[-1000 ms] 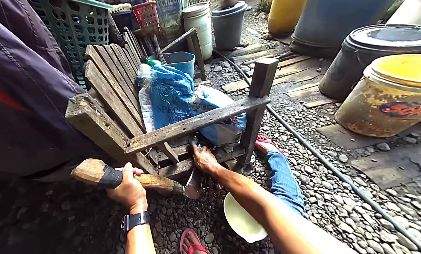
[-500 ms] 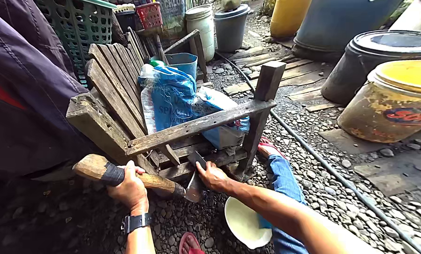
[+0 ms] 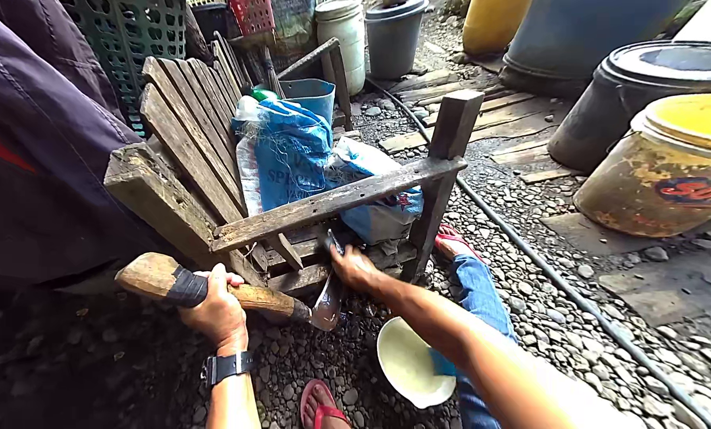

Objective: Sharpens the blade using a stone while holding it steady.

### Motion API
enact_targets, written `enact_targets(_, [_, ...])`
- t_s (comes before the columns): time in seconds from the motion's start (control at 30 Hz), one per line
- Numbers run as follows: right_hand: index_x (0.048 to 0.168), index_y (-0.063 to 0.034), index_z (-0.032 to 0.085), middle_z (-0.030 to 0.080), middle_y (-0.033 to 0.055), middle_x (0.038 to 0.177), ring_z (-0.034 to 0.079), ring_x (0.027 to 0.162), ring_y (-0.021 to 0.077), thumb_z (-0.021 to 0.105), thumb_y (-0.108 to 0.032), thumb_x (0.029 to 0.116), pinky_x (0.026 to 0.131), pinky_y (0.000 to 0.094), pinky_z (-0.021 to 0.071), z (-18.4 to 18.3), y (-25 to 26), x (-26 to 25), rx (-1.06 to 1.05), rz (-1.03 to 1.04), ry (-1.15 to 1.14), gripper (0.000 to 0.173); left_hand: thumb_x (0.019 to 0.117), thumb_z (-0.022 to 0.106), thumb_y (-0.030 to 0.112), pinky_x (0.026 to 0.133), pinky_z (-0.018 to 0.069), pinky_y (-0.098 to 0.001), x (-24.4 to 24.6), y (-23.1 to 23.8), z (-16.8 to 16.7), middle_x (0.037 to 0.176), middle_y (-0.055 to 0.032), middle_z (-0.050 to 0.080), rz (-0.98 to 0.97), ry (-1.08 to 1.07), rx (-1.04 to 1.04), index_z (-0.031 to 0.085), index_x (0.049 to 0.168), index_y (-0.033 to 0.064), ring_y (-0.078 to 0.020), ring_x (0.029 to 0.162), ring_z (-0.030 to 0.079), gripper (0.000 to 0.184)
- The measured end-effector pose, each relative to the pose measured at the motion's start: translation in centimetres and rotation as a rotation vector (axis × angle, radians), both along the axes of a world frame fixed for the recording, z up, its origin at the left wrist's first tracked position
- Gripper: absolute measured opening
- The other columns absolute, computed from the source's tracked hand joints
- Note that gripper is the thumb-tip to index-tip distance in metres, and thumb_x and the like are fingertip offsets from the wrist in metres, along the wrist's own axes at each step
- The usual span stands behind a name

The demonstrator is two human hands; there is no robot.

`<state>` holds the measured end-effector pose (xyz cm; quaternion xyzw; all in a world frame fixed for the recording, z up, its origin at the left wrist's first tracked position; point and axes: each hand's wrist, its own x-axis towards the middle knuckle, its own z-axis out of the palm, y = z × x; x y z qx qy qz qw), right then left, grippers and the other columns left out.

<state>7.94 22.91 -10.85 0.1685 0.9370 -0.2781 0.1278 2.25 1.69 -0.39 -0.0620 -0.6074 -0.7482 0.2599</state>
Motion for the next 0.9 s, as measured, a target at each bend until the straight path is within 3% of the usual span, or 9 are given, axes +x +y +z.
enact_targets(0.1, [0.164, -0.0066, 0.023, 0.040, 0.0370, 0.152, 0.050, 0.135, 0.0502, 0.035, -0.030, 0.1114, 0.110, 0.0566, 0.0435, -0.4, 0.8, -2.7, 0.008, -0.103, -0.018, 0.059, 0.0912, 0.052, -0.005, 0.048, 0.0569, -0.0224, -0.2, -0.1, 0.1, 0.054, 0.0070, 0.057, 0.007, 0.007, 0.001, 0.053, 0.085, 0.0086, -0.0065, 0.044, 0.060, 0.015])
enact_targets(0.23, [0.165, -0.0097, 0.021, 0.040, 0.0392, 0.150, 0.047, 0.134, 0.0552, 0.038, -0.027, 0.1109, 0.105, 0.0621, 0.0455, -1.0, -1.2, 2.5, 0.026, 0.139, -0.032, 0.059, 0.0920, 0.053, -0.005, 0.046, 0.0559, -0.0230, -1.1, 0.0, -0.3, 0.052, 0.0063, 0.056, 0.031, -0.038, 0.012, 0.053, 0.084, 0.0075, -0.0070, 0.043, 0.059, 0.015])
enact_targets(0.3, [0.165, -0.0102, 0.021, 0.041, 0.0387, 0.149, 0.047, 0.134, 0.0550, 0.038, -0.026, 0.1112, 0.105, 0.0616, 0.0456, -0.8, -1.2, 2.7, 0.044, 0.193, -0.032, 0.059, 0.0927, 0.054, -0.005, 0.045, 0.0558, -0.0235, -1.5, -0.3, -0.3, 0.052, 0.0056, 0.055, 0.044, -0.062, 0.025, 0.053, 0.084, 0.0073, -0.0072, 0.043, 0.059, 0.015])
enact_targets(0.47, [0.163, -0.0059, 0.024, 0.041, 0.0368, 0.151, 0.052, 0.133, 0.0500, 0.034, -0.031, 0.1116, 0.108, 0.0571, 0.0443, -0.2, 0.7, -2.8, 0.043, -0.056, -0.039, 0.058, 0.0928, 0.054, -0.005, 0.046, 0.0562, -0.0238, -0.9, -0.5, -0.4, 0.053, 0.0052, 0.056, 0.041, -0.062, 0.042, 0.053, 0.084, 0.0079, -0.0079, 0.044, 0.059, 0.015])
enact_targets(0.67, [0.165, -0.0121, 0.021, 0.041, 0.0379, 0.149, 0.047, 0.135, 0.0547, 0.038, -0.026, 0.1112, 0.104, 0.0621, 0.0461, -0.6, -1.7, 3.1, 0.075, 0.233, -0.067, 0.058, 0.0913, 0.055, -0.005, 0.046, 0.0557, -0.0239, -1.5, -0.7, -0.7, 0.052, 0.0052, 0.055, 0.061, -0.095, 0.054, 0.053, 0.083, 0.0074, -0.0079, 0.043, 0.058, 0.015])
enact_targets(0.83, [0.163, -0.0049, 0.026, 0.042, 0.0370, 0.150, 0.051, 0.133, 0.0498, 0.034, -0.029, 0.1118, 0.109, 0.0567, 0.0438, 0.0, 0.1, -2.7, 0.060, -0.039, -0.028, 0.057, 0.0916, 0.054, -0.006, 0.047, 0.0568, -0.0243, -0.7, -0.8, -0.6, 0.053, 0.0050, 0.057, 0.023, -0.060, 0.049, 0.052, 0.085, 0.0075, -0.0084, 0.043, 0.060, 0.015])
enact_targets(0.9, [0.163, -0.0059, 0.025, 0.042, 0.0376, 0.149, 0.050, 0.134, 0.0503, 0.034, -0.029, 0.1115, 0.109, 0.0568, 0.0438, -0.5, -0.2, -1.6, 0.060, -0.015, -0.012, 0.058, 0.0912, 0.054, -0.005, 0.047, 0.0564, -0.0238, -0.8, -0.7, -0.6, 0.052, 0.0054, 0.056, 0.024, -0.049, 0.040, 0.053, 0.084, 0.0079, -0.0079, 0.043, 0.059, 0.015])
